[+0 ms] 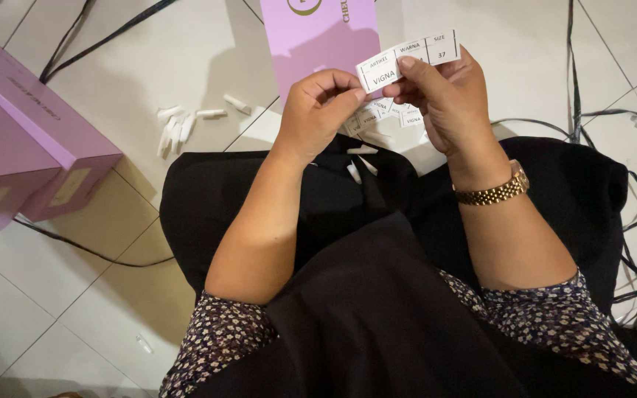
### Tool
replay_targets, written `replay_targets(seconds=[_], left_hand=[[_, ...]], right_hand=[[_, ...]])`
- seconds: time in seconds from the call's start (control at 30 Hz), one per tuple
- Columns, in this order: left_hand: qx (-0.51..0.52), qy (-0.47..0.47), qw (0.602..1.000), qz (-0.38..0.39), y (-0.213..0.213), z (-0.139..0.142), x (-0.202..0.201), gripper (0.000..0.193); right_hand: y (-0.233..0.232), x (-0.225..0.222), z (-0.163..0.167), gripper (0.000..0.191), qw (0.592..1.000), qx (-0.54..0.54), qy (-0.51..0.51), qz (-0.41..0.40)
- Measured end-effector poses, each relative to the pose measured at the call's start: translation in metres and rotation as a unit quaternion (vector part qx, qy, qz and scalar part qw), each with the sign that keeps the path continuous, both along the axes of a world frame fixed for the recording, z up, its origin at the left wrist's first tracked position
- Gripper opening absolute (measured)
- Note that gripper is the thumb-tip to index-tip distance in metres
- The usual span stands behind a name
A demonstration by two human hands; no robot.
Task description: The person sits on the floor and peels small white size labels from backing sheets, then presses each label onto the end of a purple shoe box. They repeat this for several boxes, stacking finished boxes with the others nearby.
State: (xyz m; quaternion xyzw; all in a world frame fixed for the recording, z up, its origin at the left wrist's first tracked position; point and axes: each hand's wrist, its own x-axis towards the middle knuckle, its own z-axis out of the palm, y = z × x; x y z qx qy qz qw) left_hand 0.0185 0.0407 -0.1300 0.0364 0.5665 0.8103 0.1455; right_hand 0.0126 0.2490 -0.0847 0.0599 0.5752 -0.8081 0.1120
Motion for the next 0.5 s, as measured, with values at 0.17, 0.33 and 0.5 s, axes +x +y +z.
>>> replay_targets(seconds=[0.17, 0.33, 0.5], left_hand=[[-0.012, 0.011, 1.000, -0.010, 0.000, 0.003, 0.000, 0.010], [-0.005, -0.001, 1.000, -0.024, -0.001, 0.005, 0.001, 0.010], [0.011, -0.015, 1.000, -0.018, -0.004, 0.006, 0.000, 0.010]], right_hand=[[-0.002, -0.001, 0.000, 0.016, 1.000, 0.030, 0.001, -0.004], [-0.008, -0.001, -0.002, 0.017, 1.000, 0.030, -0.005, 0.002], [-0.010, -0.002, -0.004, 0.017, 0.999, 0.033, 0.043, -0.003]])
